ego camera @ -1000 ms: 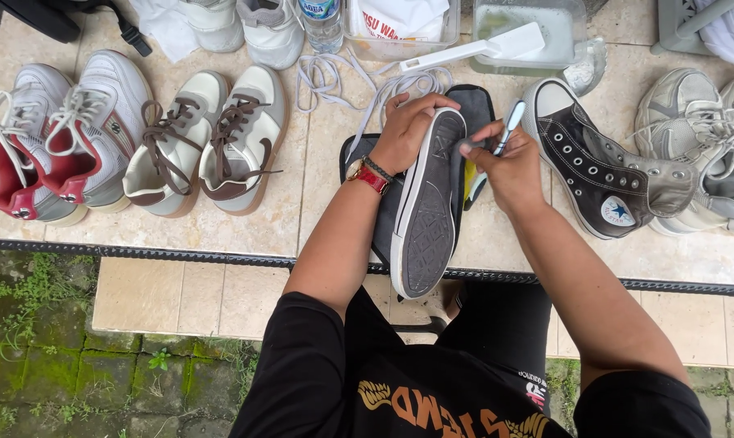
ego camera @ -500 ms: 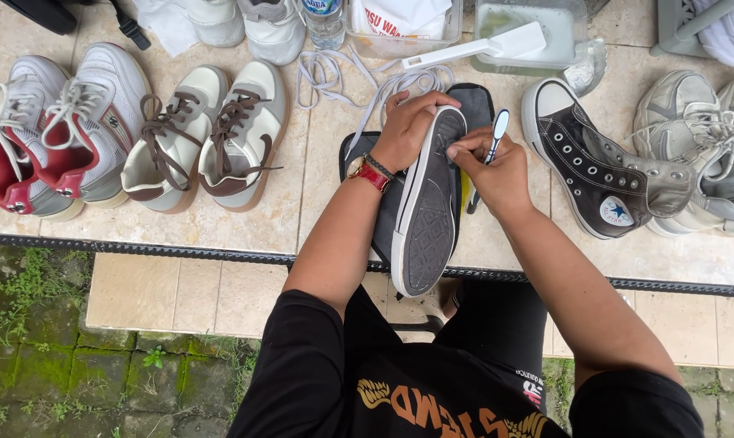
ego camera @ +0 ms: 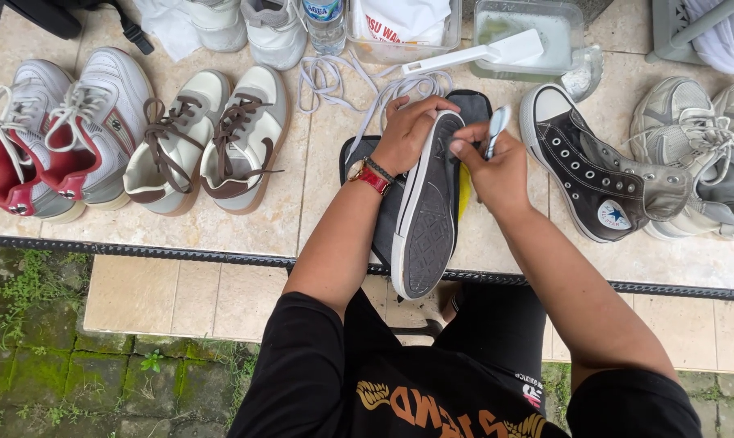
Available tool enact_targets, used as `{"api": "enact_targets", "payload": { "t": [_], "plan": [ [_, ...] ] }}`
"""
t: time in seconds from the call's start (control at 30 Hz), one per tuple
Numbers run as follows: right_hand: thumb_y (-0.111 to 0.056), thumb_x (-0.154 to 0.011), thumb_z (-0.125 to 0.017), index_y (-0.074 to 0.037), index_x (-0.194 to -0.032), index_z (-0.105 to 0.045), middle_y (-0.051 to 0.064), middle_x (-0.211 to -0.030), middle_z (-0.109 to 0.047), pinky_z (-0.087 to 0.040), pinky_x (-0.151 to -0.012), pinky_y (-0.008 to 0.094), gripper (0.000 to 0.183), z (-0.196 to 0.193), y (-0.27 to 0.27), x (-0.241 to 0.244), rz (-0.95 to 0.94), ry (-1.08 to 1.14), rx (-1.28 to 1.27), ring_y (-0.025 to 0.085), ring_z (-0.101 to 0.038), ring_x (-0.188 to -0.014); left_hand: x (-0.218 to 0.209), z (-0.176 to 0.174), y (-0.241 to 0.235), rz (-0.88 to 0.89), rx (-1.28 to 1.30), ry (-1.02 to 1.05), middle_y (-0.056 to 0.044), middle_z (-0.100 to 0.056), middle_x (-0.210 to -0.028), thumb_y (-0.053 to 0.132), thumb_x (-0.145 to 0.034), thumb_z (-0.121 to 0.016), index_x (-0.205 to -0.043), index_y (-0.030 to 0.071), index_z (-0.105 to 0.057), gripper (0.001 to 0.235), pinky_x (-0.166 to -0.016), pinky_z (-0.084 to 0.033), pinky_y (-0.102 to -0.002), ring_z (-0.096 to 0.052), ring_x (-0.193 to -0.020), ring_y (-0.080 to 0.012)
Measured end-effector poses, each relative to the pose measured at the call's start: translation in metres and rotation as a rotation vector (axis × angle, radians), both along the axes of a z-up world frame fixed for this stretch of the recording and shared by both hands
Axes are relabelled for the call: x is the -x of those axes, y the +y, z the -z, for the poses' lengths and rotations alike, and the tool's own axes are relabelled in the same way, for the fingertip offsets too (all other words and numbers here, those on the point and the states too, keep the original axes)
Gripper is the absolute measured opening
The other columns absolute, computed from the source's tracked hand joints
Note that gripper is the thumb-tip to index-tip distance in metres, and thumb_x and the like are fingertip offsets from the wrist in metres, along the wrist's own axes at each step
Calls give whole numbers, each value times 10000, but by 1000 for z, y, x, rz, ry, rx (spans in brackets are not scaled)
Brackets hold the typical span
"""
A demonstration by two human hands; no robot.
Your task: The person scrubs a black high-top sneaker with a toothbrush, focusing on the upper fabric, eyelets, and white rubber midsole. They then flip the shoe to scrub the outsole and heel area. Other shoes and cleaning supplies are visible on the tiled surface.
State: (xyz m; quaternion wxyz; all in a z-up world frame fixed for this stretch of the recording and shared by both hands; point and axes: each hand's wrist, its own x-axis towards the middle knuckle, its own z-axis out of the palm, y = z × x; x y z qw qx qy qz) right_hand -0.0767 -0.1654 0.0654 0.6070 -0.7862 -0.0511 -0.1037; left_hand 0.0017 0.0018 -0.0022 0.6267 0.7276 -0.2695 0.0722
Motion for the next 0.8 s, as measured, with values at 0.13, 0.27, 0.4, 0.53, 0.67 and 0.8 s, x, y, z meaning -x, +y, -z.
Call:
{"api": "enact_targets", "payload": {
  "t": [0.13,0.27,0.4,0.53,0.67,0.8],
  "plan": [
    [1,-871,-846,-40,-989,-768,14,-858,-644,-402,-605,153,148,7,10,-12,-16,-5,32,8,-498,-657,-2,1,3,8,-45,5,-40,-740,-1153,257,-1066,-313,-1246,244,-675,405,-1164,-88,-452,-657,-1189,-224],
    [-5,-900,-822,-44,-963,-775,50,-824,-647,-434,-630,226,88,20,2,-15,-73,39,138,73,-540,-670,-1,1,7,0,-75,10,-26,-745,-1129,252,-1052,-318,-1239,264,-677,404,-1167,-72,-458,-658,-1185,-216],
    [38,-871,-807,-6,-939,-765,98,-808,-647,-464,-719,300,91,19,-14,-7,-173,116,183,151,-579,-744,-1,1,3,-6,-98,5,-51,-751,-1097,254,-1050,-317,-1235,271,-674,402,-1172,-66,-478,-666,-1174,-241],
    [-7,-886,-804,-12,-968,-765,82,-817,-656,-467,-758,276,91,12,-18,-4,-134,142,167,134,-586,-771,-3,6,1,1,-90,20,-56,-755,-1085,255,-1044,-317,-1232,279,-675,405,-1171,-73,-489,-666,-1167,-256],
    [-26,-867,-842,-28,-991,-777,95,-852,-683,-458,-796,288,139,18,-13,-2,-163,121,127,157,-602,-836,0,-2,4,13,-55,-13,-68,-746,-1110,261,-1062,-323,-1243,257,-675,395,-1169,-83,-472,-667,-1162,-253],
    [-23,-803,-836,-40,-936,-778,108,-832,-694,-450,-769,325,146,23,-38,-1,-212,232,264,194,-598,-797,-2,2,4,35,-21,-9,-18,-756,-1083,289,-1063,-305,-1245,287,-690,425,-1160,-74,-459,-671,-1124,-202]
  ]
}}
